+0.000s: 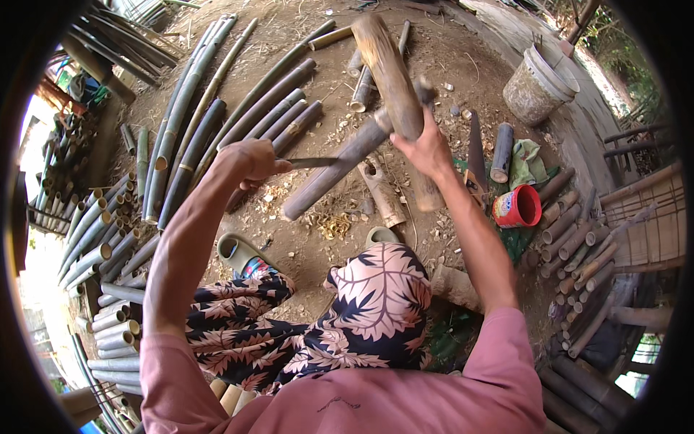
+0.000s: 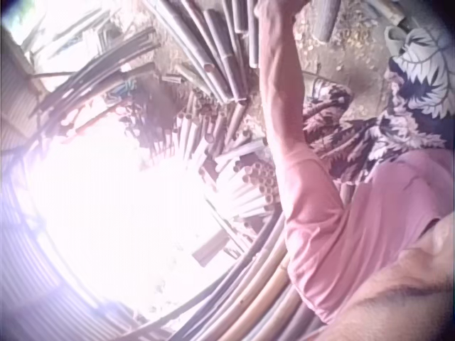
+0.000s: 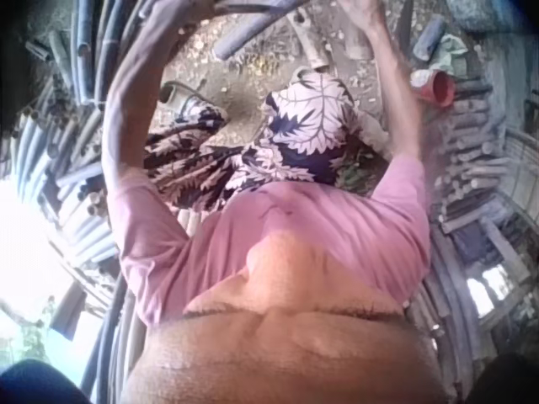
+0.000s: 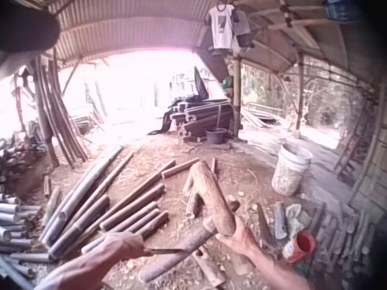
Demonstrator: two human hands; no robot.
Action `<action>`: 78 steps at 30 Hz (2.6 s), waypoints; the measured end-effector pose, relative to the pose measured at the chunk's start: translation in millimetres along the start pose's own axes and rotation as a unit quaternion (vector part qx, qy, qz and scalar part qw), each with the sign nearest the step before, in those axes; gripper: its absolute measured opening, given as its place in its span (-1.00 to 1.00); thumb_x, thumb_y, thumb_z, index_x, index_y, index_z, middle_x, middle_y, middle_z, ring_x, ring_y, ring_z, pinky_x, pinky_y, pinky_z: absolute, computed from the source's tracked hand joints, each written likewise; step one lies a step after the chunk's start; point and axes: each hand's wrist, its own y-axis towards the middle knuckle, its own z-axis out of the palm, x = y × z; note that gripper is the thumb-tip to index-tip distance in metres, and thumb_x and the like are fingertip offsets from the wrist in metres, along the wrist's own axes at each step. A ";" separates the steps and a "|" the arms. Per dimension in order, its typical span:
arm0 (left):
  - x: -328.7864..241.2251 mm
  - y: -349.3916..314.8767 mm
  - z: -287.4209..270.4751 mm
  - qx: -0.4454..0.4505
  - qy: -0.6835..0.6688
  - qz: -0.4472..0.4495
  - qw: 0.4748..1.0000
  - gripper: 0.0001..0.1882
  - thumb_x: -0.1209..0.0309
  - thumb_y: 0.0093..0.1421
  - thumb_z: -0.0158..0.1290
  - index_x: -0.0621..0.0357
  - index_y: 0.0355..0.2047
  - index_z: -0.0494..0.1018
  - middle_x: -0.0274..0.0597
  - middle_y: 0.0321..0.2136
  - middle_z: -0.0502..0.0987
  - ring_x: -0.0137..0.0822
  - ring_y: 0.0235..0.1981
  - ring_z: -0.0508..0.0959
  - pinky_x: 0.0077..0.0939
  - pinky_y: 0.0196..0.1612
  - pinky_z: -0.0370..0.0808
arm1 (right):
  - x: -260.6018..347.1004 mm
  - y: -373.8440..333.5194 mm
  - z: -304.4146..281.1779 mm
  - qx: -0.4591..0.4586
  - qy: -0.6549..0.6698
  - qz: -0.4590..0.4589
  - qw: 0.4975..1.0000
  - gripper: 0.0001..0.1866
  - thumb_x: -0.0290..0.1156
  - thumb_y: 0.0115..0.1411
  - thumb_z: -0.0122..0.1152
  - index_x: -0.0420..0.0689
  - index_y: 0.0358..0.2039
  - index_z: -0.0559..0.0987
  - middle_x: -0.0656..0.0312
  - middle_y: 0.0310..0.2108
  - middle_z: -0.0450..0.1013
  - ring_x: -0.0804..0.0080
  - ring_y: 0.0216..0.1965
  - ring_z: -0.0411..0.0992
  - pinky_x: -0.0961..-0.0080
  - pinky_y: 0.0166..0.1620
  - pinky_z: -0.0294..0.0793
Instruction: The person uses a saw and a knife to cut and trim bamboo stalks on the ground.
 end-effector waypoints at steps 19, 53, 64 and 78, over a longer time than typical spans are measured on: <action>139.5 151.9 178.0 -0.050 0.016 0.120 0.991 -0.35 -0.34 0.13 0.03 0.07 -0.32 0.50 0.03 -0.45 0.62 0.03 -0.38 0.64 -0.08 -0.28 0.56 | -103.0 -73.1 176.2 0.168 0.067 0.220 0.958 -0.18 -0.13 -0.05 0.46 -0.31 0.14 0.37 -0.16 -0.08 0.54 -0.01 -0.03 0.53 0.23 0.06 0.47; 174.4 186.0 284.3 -0.263 -0.007 0.182 0.947 -0.49 0.00 0.18 0.18 0.11 -0.09 0.35 -0.07 -0.16 0.39 -0.14 -0.08 0.42 -0.16 0.02 0.41 | -77.9 -55.1 188.0 0.239 -0.135 0.253 0.928 -0.14 -0.03 -0.10 0.39 -0.21 0.14 0.29 -0.28 -0.11 0.52 -0.22 -0.04 0.51 0.05 0.03 0.50; 81.5 95.4 87.0 -0.144 0.134 0.183 0.963 -0.54 -0.04 0.09 0.25 0.09 -0.24 0.54 -0.10 -0.24 0.49 -0.20 -0.30 0.56 -0.28 -0.23 0.54 | -82.4 -56.9 185.0 0.239 -0.125 0.256 0.929 -0.16 -0.06 -0.10 0.39 -0.22 0.12 0.29 -0.26 -0.12 0.53 -0.22 -0.09 0.53 0.06 0.00 0.52; 178.0 191.0 278.2 -0.194 -0.114 0.171 0.959 -0.49 0.20 0.10 0.26 0.07 0.02 0.38 -0.01 -0.13 0.40 0.02 -0.03 0.41 -0.11 0.10 0.38 | -78.6 -54.6 184.1 0.243 -0.084 0.253 0.933 -0.12 -0.06 -0.11 0.38 -0.23 0.17 0.27 -0.33 -0.16 0.52 -0.27 -0.10 0.52 0.02 0.01 0.51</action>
